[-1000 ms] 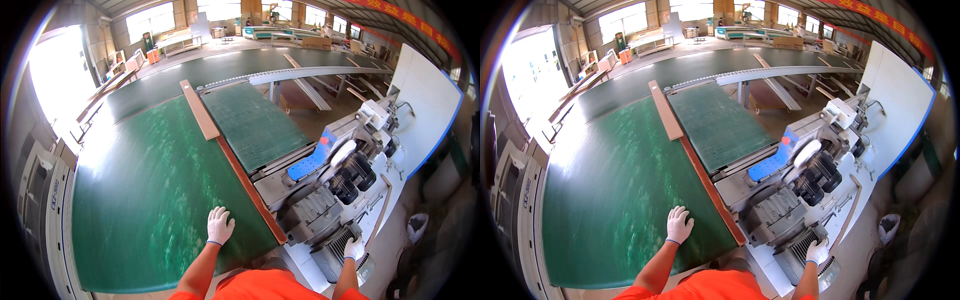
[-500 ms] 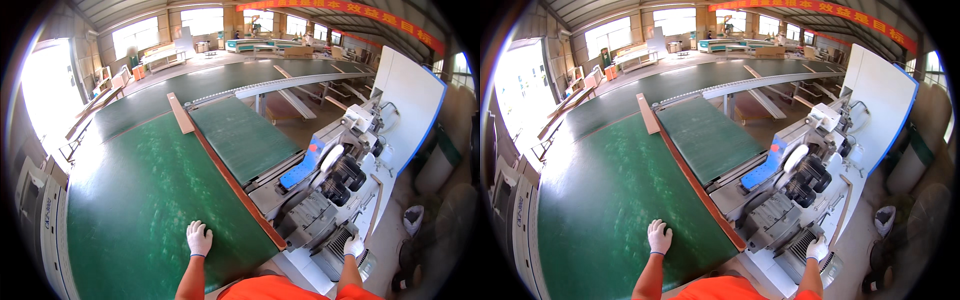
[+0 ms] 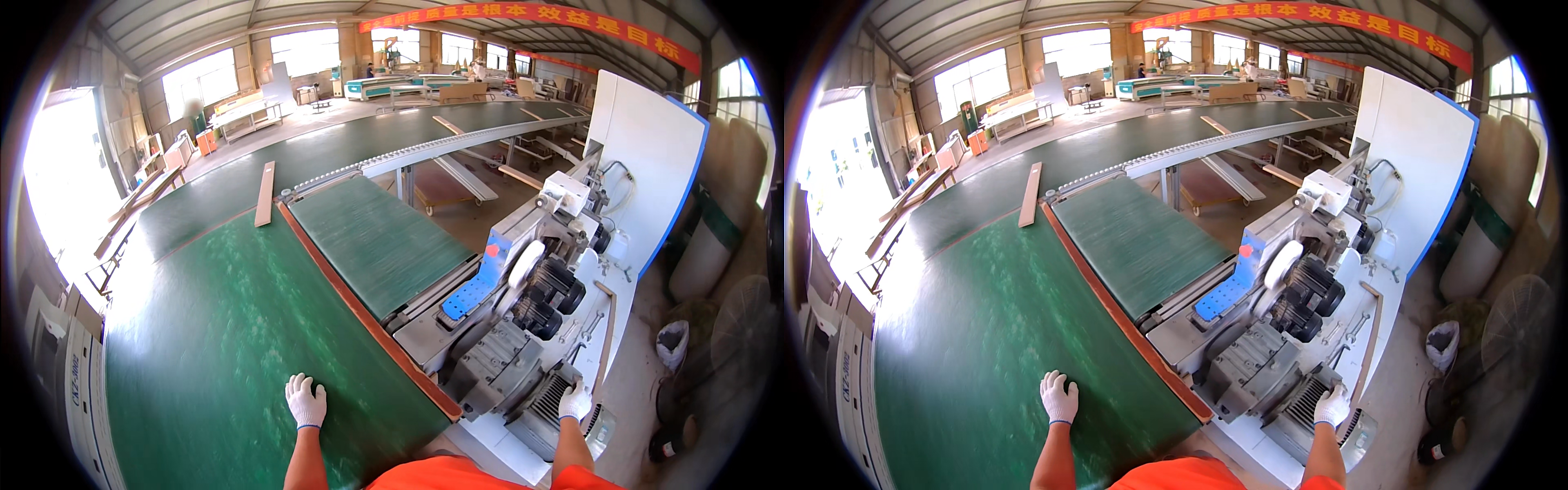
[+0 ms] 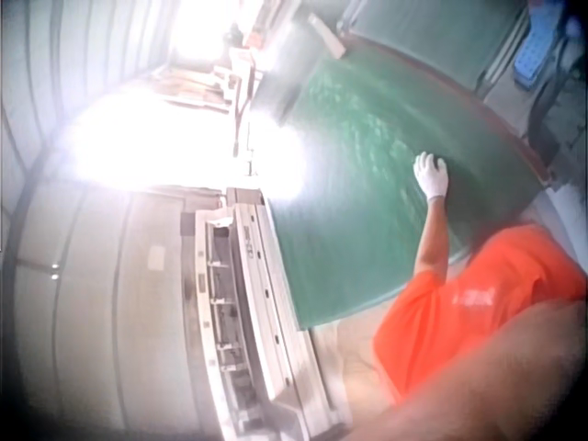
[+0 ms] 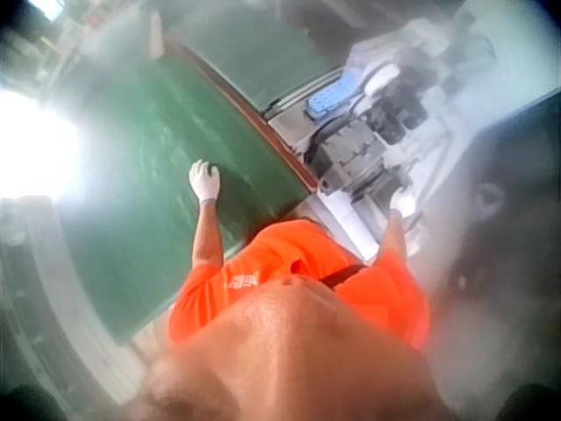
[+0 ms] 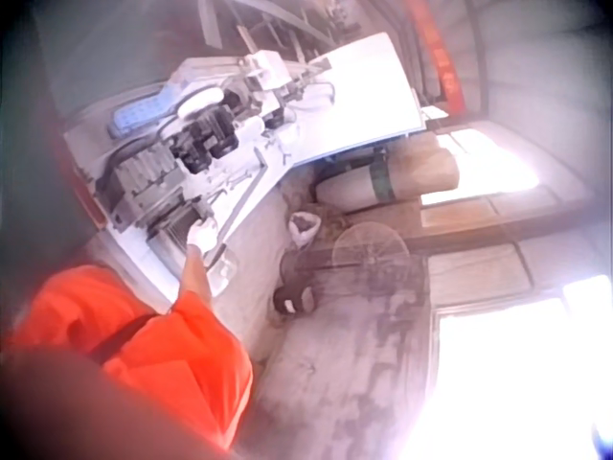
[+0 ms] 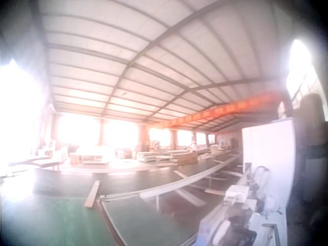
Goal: The person sands the edges of wood panels using a hand sanding block, picking up the panels one at a time and wiping them down.
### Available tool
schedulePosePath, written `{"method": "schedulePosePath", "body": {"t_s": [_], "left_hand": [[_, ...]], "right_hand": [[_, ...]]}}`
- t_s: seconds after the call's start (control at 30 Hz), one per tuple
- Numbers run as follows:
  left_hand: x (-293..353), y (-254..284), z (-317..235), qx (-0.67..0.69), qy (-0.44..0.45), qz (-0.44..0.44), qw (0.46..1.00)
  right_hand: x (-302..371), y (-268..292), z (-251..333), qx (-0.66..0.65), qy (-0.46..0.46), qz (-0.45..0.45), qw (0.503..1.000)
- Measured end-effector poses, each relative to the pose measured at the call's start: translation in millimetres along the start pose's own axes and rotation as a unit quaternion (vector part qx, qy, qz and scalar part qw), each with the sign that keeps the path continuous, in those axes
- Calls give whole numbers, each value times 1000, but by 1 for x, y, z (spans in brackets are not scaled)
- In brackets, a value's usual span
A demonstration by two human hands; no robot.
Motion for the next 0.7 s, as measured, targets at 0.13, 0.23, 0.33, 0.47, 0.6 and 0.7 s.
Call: {"method": "schedulePosePath", "body": {"t_s": [0.13, 0.23, 0.33, 0.47, 0.6, 0.7], "left_hand": [[-5, -3, 4, 1, 7, -1, 1000], [-8, -5, 3, 0, 7, 1, 1000], [-10, -7, 4, -3, 7, -2, 1000], [-12, -3, 8, -9, 6, -2, 1000], [-4, -2, 6, -5, -3, -9, 1000], [3, -13, -14, 7, -24, 1, 1000]], "right_hand": [[-1, 2, 2, 3, -4, 3, 1000], [0, 5, 3, 4, -8, 13, 1000], [0, 4, 1, -2, -3, 6, 1000], [1, 6, 7, 2, -9, 18, 1000], [4, -4, 5, -9, 9, -15, 1000], [8, 12, -3, -20, -16, -23, 999]]}}
Point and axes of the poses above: each hand's wrist, its own x-axis away from the middle knuckle, its own y-axis out of the back of the hand, z = x × y, the point moved 5 cm from there along -x, towards the middle knuckle, and after that the axes turned 11 degrees about x, right-handed, at the moved point
